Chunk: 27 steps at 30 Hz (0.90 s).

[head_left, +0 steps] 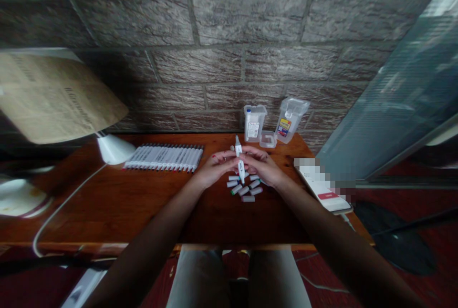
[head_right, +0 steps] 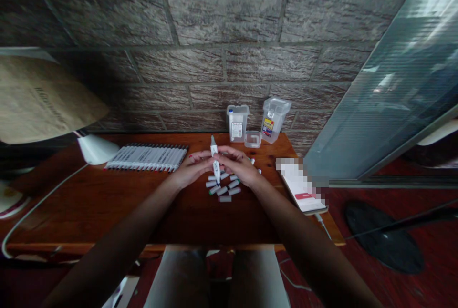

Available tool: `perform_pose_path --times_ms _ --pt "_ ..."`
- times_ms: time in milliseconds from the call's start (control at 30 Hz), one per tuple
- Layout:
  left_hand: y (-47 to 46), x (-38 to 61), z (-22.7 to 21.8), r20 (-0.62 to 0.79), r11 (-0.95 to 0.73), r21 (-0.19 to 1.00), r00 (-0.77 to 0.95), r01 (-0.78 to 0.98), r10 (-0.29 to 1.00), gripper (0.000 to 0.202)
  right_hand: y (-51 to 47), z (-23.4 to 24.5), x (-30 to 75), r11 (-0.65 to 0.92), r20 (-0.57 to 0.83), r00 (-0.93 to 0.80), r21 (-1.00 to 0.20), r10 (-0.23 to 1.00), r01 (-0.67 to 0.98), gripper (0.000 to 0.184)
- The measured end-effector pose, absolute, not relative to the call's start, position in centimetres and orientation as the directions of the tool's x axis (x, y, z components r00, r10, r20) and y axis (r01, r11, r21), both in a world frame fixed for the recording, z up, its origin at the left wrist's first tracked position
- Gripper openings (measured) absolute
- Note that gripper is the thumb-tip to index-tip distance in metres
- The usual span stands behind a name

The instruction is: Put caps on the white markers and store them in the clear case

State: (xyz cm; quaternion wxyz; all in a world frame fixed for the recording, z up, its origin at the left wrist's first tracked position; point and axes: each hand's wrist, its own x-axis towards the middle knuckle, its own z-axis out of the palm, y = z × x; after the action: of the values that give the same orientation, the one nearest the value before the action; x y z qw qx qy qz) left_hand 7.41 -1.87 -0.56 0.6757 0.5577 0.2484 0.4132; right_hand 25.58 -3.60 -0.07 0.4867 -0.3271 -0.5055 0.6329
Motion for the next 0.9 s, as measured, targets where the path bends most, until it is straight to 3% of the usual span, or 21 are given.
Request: perform_pose_path --times_ms 233,333,433,500,633,733,900 --pt "-1.9 7.8 -0.3 0.116 0.015 0.973 0.549 -0.229 0.828 0.048 -3.4 0.7 25.6 -0.038 0.068 -0.271 -0.93 0.96 -0.366 0.038" --pt "-1.3 7.0 -0.1 0.14 -0.07 0.984 0.465 -0.164 0.874 0.049 -3.1 1.3 26.0 -0.017 0.085 -0.207 -0.894 0.975 -0.449 0.039" --pt "-0.3 5.5 -0.2 0.251 -0.264 0.964 0.25 0.018 0.935 0.04 -2.8 1.7 26.5 -0.006 0.066 -0.129 -0.87 0.989 -0.493 0.054" --pt "0.4 4.6 -0.6 0.36 -0.384 0.896 0.143 0.222 0.922 0.032 -2.7 1.8 26.7 -0.008 0.051 -0.102 -0.864 0.993 -0.504 0.054" --pt "0.7 4.2 -1.9 0.381 -0.463 0.734 0.264 0.496 0.886 0.023 -2.7 1.6 26.6 -0.041 0.016 -0.105 -0.853 0.994 -0.52 0.05" --pt "0.4 4.6 -2.5 0.295 -0.463 0.67 0.364 0.58 0.883 0.023 -2.8 1.5 26.4 -0.058 0.003 -0.117 -0.853 0.993 -0.519 0.05" --pt "0.5 4.7 -2.8 0.249 -0.458 0.624 0.395 0.633 0.884 0.019 -2.9 1.6 26.2 -0.084 -0.016 -0.135 -0.85 0.991 -0.52 0.049"
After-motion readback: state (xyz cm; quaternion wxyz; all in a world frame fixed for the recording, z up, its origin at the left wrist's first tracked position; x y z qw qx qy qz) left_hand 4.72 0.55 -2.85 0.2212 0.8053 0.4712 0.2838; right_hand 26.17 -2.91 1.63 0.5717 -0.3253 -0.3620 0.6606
